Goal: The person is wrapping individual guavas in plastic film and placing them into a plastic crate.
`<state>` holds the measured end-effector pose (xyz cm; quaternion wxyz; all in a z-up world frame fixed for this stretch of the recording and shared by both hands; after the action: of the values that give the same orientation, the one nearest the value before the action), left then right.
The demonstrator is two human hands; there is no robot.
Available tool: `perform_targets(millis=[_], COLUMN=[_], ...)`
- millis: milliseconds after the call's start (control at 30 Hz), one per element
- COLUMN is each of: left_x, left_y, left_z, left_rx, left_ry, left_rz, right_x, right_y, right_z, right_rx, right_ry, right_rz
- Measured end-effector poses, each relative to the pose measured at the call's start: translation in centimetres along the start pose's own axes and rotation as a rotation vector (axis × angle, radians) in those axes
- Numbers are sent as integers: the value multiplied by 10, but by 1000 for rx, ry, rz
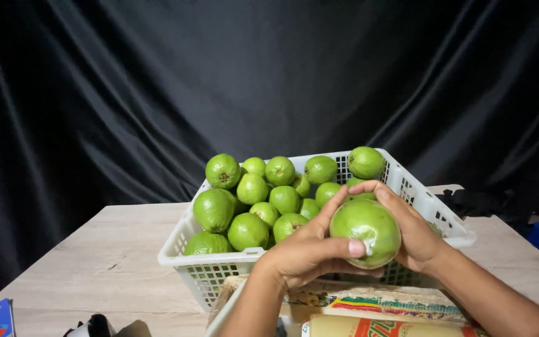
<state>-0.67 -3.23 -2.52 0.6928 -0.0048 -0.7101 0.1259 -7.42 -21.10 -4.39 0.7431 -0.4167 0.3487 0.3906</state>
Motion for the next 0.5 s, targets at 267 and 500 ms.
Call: perform_targets(millis=[267, 500], left_x=[1, 33], left_y=[-3, 27], left_z=[-4, -2], left_rx=[186, 390], left_ry=[46, 192], left_rz=[148, 322], right_x=[-1, 15], right_y=[-6, -17], right_z=[-1, -22], right_rx=[32, -206], right_ry=[-59, -81], right_rz=[215, 109])
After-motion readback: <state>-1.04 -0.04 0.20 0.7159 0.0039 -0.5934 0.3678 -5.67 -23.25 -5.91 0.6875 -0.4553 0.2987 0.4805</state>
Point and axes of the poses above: each hand's wrist, its own y-axis away from the middle knuckle, its own z-axis out of the palm, x = y × z, the point moved 1 cm from there along -y, towards the middle knuckle, and after that the axes turned 11 degrees about -y, right-handed, at the moved point
